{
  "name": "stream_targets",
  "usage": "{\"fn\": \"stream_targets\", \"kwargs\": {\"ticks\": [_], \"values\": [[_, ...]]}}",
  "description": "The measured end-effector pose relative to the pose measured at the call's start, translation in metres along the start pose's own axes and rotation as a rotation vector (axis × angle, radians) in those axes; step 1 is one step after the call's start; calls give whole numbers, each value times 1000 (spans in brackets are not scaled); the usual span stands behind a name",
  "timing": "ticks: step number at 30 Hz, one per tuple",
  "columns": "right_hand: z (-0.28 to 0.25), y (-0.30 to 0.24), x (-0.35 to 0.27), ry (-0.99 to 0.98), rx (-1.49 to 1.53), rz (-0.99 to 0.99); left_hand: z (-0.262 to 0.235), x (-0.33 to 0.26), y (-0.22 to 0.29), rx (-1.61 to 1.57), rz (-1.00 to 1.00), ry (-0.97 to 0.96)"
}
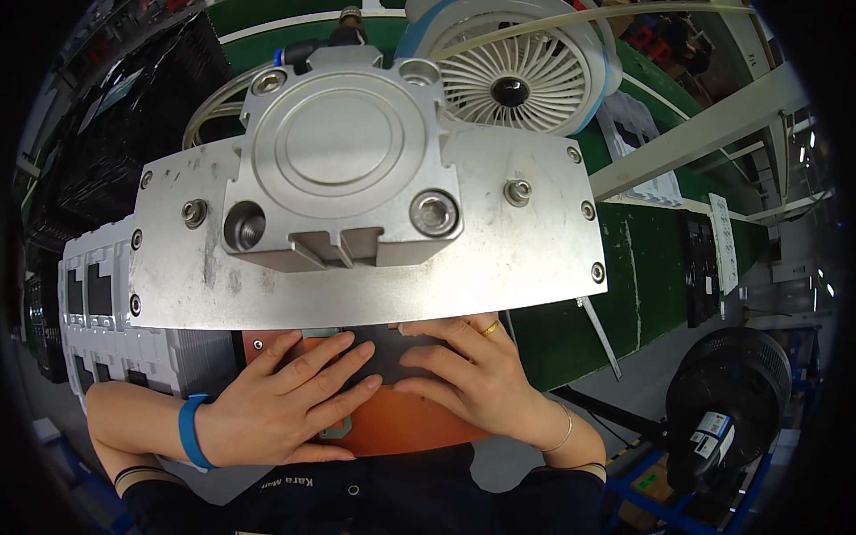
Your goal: The person repeatedly picks up small black rectangular components from a white tray and places them into a metal jig on a workbench. They then press down on a silver metal plate to secure the components before removing them and placing them back into the tray.
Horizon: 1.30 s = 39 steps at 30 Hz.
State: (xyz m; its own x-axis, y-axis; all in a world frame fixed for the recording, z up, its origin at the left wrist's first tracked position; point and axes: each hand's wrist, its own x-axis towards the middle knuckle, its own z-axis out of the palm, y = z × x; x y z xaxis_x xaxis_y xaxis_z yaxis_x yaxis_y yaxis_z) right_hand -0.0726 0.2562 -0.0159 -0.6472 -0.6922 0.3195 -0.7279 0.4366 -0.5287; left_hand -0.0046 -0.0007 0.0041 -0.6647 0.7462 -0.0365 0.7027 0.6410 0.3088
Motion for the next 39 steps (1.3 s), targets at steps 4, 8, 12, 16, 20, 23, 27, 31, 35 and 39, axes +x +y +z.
{"fn": "stream_targets", "kwargs": {"ticks": [4, 8, 12, 16, 20, 23, 27, 31, 35, 39], "values": [[-1, 0, 0, -7, 4, 9, -2, 0, -1, -23, 1, 3], [0, 1, 0, -11, 1, 2, -3, 1, -2, -23, 5, 9], [0, 2, -2, -26, 12, 11, -3, 1, -3, -10, 13, 15], [3, 5, -4, -9, 13, 2, -3, 1, -2, -20, 7, 5], [3, 6, -7, -32, 29, 18, -3, 0, -1, -33, -2, -12], [3, 6, -7, -42, 40, 28, -2, -1, -2, -50, -1, -9], [2, 4, -5, -58, 64, 44, -3, -1, -1, -45, 0, 2], [-8, -6, 7, -130, 67, 80, -1, -1, -1, -45, 1, 17], [-13, -9, 12, -226, 172, 140, 2, -2, -2, -40, 24, 58], [-23, -21, 9, -178, 273, 261, 0, -1, 1, -109, 101, 262]]}}
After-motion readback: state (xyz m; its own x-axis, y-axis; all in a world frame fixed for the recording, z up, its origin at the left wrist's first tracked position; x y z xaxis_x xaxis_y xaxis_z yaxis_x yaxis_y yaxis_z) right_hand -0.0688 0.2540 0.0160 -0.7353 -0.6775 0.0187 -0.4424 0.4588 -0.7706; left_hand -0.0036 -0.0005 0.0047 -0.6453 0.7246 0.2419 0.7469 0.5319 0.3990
